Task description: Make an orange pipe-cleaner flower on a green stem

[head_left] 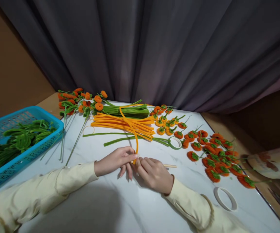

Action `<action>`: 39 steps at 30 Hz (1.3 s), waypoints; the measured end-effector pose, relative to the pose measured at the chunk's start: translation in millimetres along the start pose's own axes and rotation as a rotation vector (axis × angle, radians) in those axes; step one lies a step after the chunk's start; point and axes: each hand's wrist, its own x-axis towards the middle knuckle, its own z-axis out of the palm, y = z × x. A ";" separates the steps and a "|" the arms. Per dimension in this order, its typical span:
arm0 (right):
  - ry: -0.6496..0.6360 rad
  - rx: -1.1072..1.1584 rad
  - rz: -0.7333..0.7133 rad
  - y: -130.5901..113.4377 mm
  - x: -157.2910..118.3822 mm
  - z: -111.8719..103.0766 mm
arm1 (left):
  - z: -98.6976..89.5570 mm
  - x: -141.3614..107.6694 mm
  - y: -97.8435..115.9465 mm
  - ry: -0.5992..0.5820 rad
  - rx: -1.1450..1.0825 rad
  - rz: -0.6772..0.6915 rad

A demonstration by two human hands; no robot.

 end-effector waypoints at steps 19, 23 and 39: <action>0.005 0.181 0.157 -4.4 1.9 0.3 | 9.8 -6.3 -6.2 0.166 0.233 -0.025; 0.013 0.150 0.169 -2.7 1.3 0.4 | 9.5 -3.5 -4.5 0.151 0.182 -0.053; 0.110 0.168 0.206 -0.4 1.6 -4.7 | 10.1 -13.3 -7.5 0.190 0.607 0.272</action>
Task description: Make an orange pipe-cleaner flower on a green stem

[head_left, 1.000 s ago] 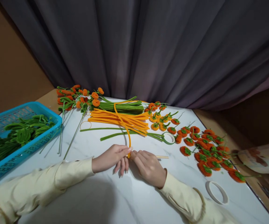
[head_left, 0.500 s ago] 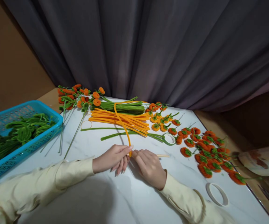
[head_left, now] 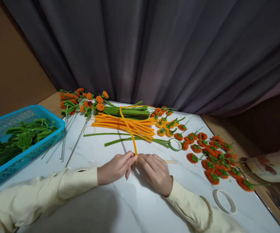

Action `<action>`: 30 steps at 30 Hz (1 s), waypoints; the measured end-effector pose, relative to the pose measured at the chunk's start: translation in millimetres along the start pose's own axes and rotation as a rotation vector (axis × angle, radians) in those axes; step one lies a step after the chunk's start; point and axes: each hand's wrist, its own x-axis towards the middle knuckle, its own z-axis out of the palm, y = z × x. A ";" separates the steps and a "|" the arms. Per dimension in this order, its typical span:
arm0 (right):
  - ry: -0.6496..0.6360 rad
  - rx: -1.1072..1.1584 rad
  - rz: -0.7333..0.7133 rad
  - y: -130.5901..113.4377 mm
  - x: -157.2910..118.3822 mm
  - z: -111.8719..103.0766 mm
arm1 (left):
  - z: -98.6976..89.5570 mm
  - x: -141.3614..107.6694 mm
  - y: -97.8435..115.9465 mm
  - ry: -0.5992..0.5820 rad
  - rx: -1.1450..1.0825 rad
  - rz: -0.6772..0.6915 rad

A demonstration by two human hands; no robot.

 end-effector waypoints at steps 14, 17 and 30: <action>0.062 0.038 0.006 -0.7 1.9 -1.1 | 1.1 0.4 -1.9 0.072 0.051 0.034; 0.162 -0.008 -0.146 -2.0 -0.2 -5.1 | -0.5 2.2 2.1 0.124 -0.061 0.015; 0.033 0.081 -0.014 20.7 74.1 -20.4 | -39.4 -14.5 64.3 0.132 -0.228 0.162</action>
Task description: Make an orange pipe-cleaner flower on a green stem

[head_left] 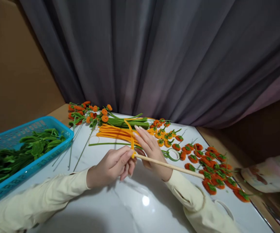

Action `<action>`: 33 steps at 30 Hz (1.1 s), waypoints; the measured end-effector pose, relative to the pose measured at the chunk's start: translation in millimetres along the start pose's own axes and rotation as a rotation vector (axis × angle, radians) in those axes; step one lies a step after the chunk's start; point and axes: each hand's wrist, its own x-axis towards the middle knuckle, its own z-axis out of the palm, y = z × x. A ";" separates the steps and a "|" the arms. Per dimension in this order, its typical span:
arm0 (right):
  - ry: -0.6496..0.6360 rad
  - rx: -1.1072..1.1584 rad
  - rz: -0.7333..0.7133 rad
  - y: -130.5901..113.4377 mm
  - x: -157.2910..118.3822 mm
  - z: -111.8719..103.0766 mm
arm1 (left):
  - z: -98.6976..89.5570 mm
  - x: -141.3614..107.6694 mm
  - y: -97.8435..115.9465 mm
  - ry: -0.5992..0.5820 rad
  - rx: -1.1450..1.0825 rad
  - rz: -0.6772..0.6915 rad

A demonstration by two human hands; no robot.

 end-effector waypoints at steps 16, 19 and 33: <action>0.085 -0.261 -0.435 -39.7 153.7 -27.4 | -77.9 -25.8 51.1 0.837 1.035 0.808; 0.030 -0.231 -0.391 -53.7 151.9 -26.4 | -88.2 -29.4 55.1 0.934 1.232 0.866; -0.462 -0.116 0.045 -94.5 105.5 -62.7 | -79.0 -21.2 51.0 0.585 1.474 0.967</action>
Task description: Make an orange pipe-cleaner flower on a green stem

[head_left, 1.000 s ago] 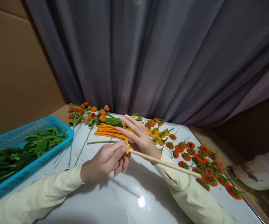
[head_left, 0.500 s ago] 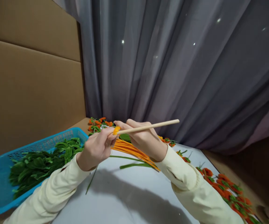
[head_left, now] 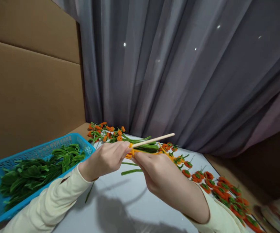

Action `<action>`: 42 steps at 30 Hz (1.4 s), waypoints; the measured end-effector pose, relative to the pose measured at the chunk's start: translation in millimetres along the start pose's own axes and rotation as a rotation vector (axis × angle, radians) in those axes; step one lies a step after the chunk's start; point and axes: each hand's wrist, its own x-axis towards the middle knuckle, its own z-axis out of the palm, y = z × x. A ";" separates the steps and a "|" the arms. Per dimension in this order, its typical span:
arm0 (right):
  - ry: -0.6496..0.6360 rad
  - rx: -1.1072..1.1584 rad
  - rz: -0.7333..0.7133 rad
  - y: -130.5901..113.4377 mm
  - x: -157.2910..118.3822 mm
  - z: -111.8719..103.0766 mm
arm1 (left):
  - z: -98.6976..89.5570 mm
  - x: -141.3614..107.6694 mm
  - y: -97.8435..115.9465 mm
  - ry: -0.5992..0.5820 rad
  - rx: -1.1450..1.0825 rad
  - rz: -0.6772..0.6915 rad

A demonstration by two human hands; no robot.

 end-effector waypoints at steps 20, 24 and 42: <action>0.151 0.027 -0.059 31.2 -25.1 9.6 | -7.7 10.6 17.6 -0.500 -0.709 -0.055; -0.009 0.367 -0.036 40.0 -21.5 6.9 | -8.2 8.2 18.5 -0.522 -0.709 -0.045; -0.473 1.419 0.231 51.2 -22.9 13.7 | -1.3 -2.4 29.4 -0.359 -0.688 0.018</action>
